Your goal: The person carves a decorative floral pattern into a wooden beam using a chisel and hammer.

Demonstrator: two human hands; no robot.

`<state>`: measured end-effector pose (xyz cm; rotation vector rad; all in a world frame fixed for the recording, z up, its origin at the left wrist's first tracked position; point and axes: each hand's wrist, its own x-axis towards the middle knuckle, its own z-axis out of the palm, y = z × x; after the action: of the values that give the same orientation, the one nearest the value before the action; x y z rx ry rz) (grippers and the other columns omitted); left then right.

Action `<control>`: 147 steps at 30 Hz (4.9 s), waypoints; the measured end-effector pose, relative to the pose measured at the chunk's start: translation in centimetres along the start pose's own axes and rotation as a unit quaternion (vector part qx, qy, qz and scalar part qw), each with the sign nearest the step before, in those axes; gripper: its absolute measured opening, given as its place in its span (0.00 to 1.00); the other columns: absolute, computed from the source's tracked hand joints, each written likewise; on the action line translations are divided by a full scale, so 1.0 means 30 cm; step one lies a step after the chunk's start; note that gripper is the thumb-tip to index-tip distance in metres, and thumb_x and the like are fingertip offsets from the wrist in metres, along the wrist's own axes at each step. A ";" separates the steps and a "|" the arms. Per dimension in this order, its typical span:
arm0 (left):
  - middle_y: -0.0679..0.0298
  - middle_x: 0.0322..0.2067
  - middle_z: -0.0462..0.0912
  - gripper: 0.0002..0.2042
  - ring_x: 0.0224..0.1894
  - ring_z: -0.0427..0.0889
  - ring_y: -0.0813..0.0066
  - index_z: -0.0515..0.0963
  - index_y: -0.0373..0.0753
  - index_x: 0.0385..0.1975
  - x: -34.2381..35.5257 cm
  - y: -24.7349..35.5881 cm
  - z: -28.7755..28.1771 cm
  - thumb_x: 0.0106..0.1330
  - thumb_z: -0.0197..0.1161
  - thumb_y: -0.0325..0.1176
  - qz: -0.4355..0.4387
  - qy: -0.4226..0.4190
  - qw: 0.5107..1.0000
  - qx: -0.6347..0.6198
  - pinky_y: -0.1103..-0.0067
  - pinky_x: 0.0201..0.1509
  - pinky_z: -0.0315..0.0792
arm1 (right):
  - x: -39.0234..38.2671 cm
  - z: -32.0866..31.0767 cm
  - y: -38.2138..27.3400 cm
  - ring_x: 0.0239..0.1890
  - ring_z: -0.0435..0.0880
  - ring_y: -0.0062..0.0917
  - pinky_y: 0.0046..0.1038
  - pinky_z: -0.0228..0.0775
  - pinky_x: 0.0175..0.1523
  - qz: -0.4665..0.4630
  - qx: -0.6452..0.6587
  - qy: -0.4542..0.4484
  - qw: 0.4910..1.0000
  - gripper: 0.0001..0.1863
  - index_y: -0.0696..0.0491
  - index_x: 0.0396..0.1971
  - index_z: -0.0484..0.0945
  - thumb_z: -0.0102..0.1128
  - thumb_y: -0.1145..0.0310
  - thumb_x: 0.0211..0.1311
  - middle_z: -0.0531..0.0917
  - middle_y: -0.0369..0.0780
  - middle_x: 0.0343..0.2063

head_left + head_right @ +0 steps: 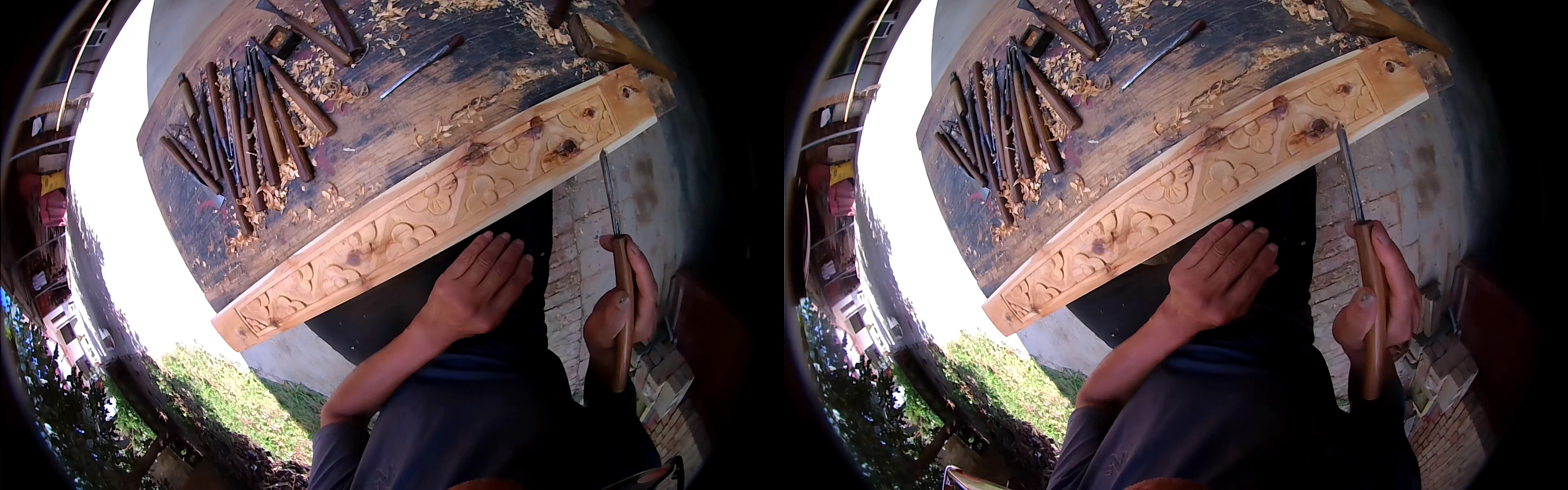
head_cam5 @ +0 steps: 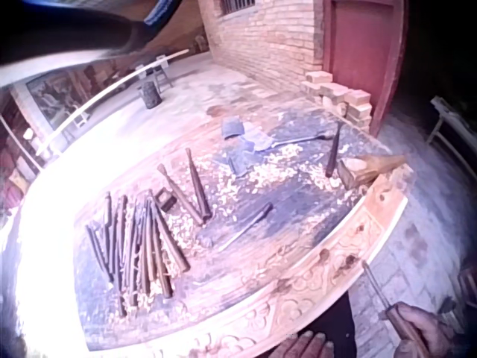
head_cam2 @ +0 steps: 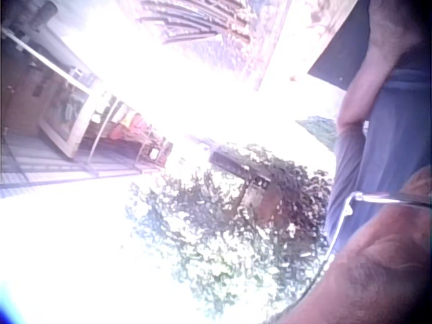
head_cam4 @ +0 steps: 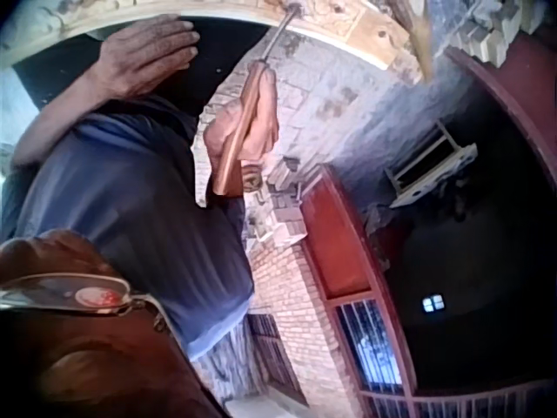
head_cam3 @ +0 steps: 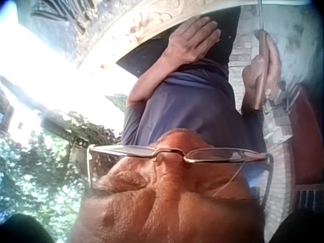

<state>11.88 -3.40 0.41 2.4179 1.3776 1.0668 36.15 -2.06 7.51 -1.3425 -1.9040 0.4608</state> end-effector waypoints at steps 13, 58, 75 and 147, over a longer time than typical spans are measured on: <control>0.42 0.76 0.73 0.64 0.78 0.72 0.42 0.63 0.28 0.83 0.080 -0.145 -0.091 0.51 0.89 0.60 -0.222 -0.123 0.952 0.174 0.45 0.84 0.60 | 0.104 0.076 -0.012 0.40 0.98 0.46 0.40 0.93 0.49 -0.106 0.079 -0.056 0.990 0.23 0.76 0.61 0.82 0.65 0.79 0.70 0.93 0.61 0.47; 0.67 0.23 0.79 0.09 0.26 0.82 0.66 0.87 0.44 0.35 -0.296 0.130 -0.209 0.68 0.82 0.37 -0.242 0.006 0.966 0.094 0.69 0.30 0.76 | 1.083 0.784 -0.095 0.37 0.93 0.18 0.22 0.85 0.43 0.017 0.344 -0.295 0.891 0.17 0.61 0.59 0.90 0.66 0.65 0.84 0.95 0.40 0.38; 0.67 0.29 0.85 0.25 0.24 0.81 0.70 0.86 0.38 0.63 -0.254 0.046 -0.198 0.65 0.83 0.30 -0.251 0.054 0.962 0.088 0.72 0.29 0.74 | 1.042 0.853 -0.076 0.45 0.94 0.20 0.23 0.87 0.48 -0.114 0.350 -0.330 0.869 0.19 0.59 0.61 0.89 0.64 0.61 0.84 0.95 0.41 0.43; 0.52 0.55 0.94 0.32 0.32 0.90 0.77 0.77 0.22 0.74 -0.053 -0.042 -0.039 0.69 0.69 0.25 -0.223 0.125 0.962 0.101 0.78 0.35 0.84 | 0.813 0.415 -0.085 0.30 0.95 0.34 0.32 0.83 0.36 -0.182 0.189 -0.657 0.706 0.22 0.55 0.57 0.93 0.67 0.76 0.62 0.95 0.45 0.33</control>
<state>9.75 -4.19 -0.12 1.9829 2.0784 1.1790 21.07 20.81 9.99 -0.1533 -2.7822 1.8182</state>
